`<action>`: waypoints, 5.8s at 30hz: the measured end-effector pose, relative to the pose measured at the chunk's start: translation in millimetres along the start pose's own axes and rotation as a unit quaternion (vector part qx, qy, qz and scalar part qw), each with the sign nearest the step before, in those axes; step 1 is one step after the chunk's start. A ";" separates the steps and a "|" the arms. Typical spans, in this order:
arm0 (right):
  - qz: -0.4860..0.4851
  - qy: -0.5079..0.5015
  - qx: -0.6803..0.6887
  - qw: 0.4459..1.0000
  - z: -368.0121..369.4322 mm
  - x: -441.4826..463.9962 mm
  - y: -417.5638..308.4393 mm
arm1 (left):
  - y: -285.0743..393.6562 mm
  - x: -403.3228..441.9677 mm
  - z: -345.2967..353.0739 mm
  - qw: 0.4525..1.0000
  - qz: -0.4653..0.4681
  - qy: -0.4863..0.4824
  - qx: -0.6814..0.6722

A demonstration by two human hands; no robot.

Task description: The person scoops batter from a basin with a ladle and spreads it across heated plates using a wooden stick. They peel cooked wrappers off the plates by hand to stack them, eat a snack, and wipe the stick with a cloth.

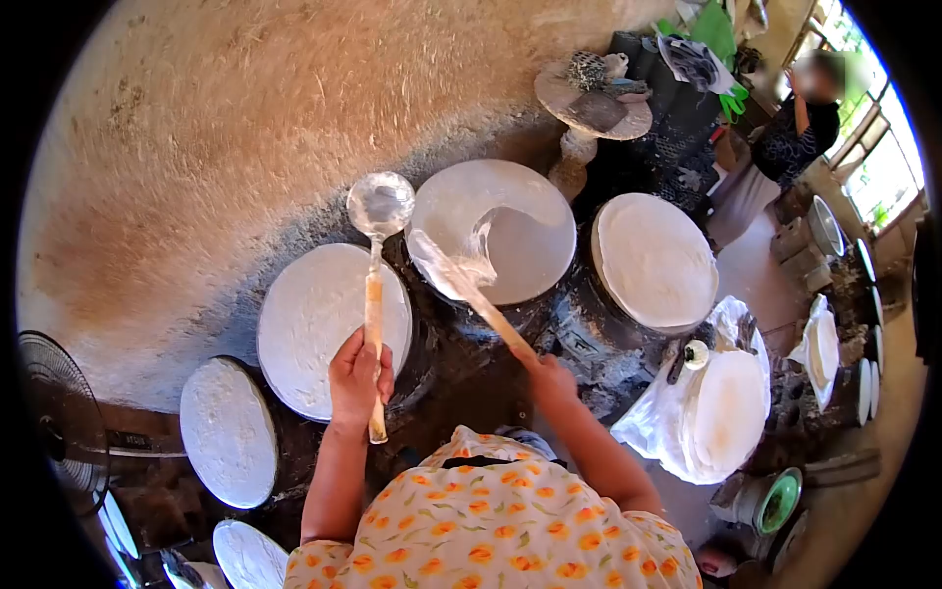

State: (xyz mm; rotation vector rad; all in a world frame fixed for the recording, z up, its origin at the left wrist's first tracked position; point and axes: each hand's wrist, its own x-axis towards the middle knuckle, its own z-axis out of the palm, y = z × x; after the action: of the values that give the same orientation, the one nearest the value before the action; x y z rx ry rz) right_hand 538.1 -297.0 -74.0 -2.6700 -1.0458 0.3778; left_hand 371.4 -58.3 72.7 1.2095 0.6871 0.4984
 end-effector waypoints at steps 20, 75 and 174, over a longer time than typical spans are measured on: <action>0.136 -0.027 -0.031 0.990 -0.5 -74.5 3.6 | -15.6 -5.8 -59.2 0.998 -0.024 -0.059 0.010; 0.068 0.149 0.346 0.924 -41.2 84.7 115.0 | -6.2 8.7 54.3 0.994 -0.072 -0.061 0.049; -0.008 -0.018 0.266 0.964 -36.8 8.1 0.4 | 19.3 48.5 37.3 0.987 -0.149 -0.051 -0.036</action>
State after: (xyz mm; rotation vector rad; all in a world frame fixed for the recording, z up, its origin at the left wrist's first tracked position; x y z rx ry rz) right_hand 556.1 -296.6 -40.9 -2.1796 -0.8272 0.6082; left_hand 432.1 -44.8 88.2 1.0354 0.7410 0.2072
